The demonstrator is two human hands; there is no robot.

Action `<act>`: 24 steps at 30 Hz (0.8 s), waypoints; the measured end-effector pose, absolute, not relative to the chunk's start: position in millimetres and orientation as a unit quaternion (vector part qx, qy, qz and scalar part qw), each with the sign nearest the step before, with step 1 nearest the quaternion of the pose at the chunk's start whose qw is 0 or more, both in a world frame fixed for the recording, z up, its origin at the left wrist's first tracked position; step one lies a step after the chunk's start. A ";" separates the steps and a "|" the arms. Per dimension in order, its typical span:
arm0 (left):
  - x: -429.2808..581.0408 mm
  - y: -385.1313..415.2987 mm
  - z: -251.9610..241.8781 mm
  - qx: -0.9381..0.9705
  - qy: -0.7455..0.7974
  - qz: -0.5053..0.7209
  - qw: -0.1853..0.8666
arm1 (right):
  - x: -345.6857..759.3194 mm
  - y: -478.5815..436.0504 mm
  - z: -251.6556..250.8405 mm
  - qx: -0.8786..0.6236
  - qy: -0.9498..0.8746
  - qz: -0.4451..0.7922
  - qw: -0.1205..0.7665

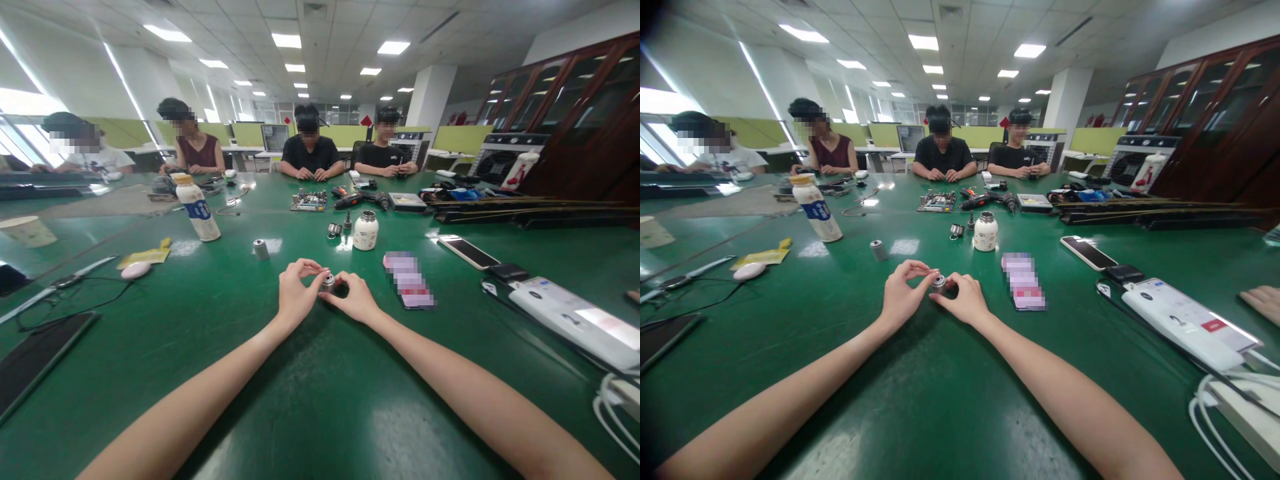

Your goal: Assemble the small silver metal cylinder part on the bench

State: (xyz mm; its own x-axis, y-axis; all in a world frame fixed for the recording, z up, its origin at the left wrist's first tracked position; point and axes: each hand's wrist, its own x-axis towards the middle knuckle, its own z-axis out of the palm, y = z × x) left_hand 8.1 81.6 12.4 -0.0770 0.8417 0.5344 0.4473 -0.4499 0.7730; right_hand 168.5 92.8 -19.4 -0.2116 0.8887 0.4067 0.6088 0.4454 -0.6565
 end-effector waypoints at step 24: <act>9.1 78.6 20.4 0.661 0.488 0.538 0.190 | 169.4 93.7 -20.3 -0.495 -0.762 0.174 0.380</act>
